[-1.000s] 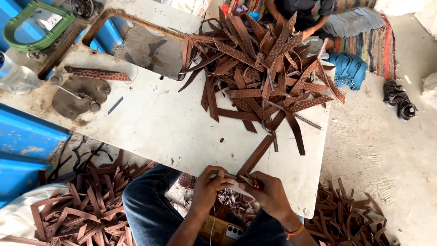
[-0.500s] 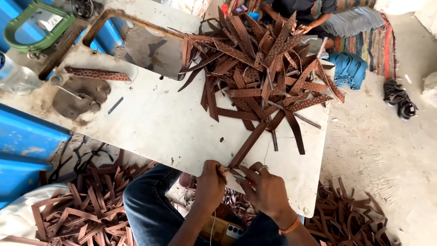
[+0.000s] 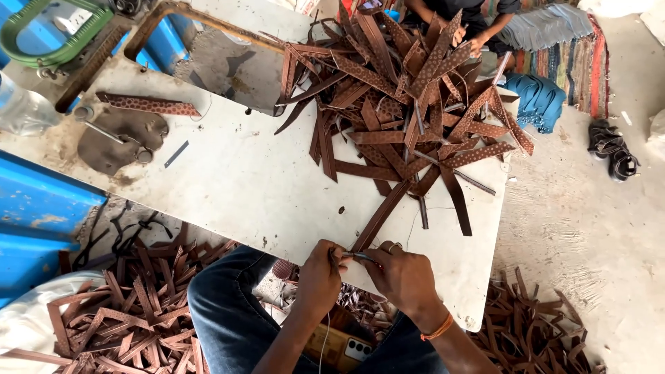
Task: The person trims excess material from patterned leather straps using a small cutting tool at a workbench.
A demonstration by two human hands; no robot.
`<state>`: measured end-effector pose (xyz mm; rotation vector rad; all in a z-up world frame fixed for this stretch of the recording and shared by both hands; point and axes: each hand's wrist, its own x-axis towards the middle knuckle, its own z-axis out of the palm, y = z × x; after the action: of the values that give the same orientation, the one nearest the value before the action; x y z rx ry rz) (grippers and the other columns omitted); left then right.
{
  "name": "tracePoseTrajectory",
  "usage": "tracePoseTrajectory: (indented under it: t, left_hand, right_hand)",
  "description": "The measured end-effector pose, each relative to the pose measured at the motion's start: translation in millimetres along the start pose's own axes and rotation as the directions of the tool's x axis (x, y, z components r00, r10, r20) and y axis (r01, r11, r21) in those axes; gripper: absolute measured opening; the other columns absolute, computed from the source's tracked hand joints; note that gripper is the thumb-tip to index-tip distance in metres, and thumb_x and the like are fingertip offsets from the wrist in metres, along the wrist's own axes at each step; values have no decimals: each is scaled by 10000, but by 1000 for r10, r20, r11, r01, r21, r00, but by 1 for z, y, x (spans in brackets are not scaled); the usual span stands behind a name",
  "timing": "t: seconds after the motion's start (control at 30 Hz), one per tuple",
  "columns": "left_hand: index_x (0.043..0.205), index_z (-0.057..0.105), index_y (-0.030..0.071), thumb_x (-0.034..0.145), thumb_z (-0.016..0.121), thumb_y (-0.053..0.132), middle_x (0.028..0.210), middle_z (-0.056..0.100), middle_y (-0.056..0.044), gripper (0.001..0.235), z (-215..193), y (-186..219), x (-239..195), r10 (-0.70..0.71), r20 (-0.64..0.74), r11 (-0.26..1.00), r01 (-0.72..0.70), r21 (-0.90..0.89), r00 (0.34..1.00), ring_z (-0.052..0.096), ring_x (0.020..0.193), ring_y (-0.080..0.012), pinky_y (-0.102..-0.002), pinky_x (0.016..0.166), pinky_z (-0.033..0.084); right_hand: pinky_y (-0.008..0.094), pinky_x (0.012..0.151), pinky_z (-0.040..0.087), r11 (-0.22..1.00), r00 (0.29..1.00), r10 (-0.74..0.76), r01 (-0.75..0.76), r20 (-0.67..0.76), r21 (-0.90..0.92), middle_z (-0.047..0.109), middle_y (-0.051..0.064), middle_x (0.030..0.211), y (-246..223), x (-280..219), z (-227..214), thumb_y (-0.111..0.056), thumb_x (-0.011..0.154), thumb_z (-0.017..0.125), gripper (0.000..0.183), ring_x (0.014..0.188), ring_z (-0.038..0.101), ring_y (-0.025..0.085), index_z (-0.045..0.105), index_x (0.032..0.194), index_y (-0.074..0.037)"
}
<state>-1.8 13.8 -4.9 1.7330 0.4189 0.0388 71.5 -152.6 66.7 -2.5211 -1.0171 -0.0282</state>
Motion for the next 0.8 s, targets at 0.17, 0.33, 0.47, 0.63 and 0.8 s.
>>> tracePoseTrajectory:
  t: [0.17, 0.33, 0.47, 0.63, 0.8]
  left_hand:
    - [1064, 525, 7, 1075, 409, 192, 1028, 716, -164, 218, 1, -5, 1, -12, -16, 1000, 13, 20, 1000, 798, 952, -262, -364, 727, 676]
    - [1121, 536, 4, 1087, 400, 260, 1032, 757, -179, 292, -5, -7, 8, -124, -9, 990, 124, -62, 992, 806, 906, -268, -364, 708, 662]
    - [1137, 533, 2, 1081, 398, 277, 1035, 756, -191, 312, -4, -8, 7, -159, 27, 984, 160, -75, 987, 805, 915, -257, -367, 698, 659]
    - [1131, 534, -2, 1073, 407, 279, 1017, 754, -191, 314, -4, -8, 10, -147, 23, 987, 149, -61, 989, 810, 908, -253, -378, 688, 666]
    - [1110, 541, -11, 1084, 435, 255, 1014, 719, -212, 288, -3, -33, 13, -83, 41, 982, 89, -166, 996, 808, 964, -274, -365, 709, 685]
  right_hand:
    - [323, 361, 406, 998, 992, 67, -66, 110, -13, 686, 21, 663, 6, 4, 4, -295, 899, 745, 174, 397, 549, 140, 819, 988, -166]
    - [300, 337, 426, 990, 998, 40, -46, 42, 136, 751, -1, 771, 24, -6, 21, -247, 912, 734, 156, 408, 581, 112, 816, 1006, -153]
    - [298, 365, 446, 996, 1000, 21, -22, 20, 89, 745, 29, 751, 15, -10, 10, -244, 859, 772, 189, 428, 584, 130, 812, 997, -120]
    - [313, 363, 445, 999, 999, 18, -21, 49, 44, 738, 39, 752, 12, -5, 9, -250, 860, 772, 193, 413, 580, 143, 807, 995, -116]
    - [340, 321, 419, 999, 993, 17, -21, 118, 28, 751, 33, 796, 8, -3, 11, -238, 924, 724, 208, 371, 569, 168, 821, 1094, -168]
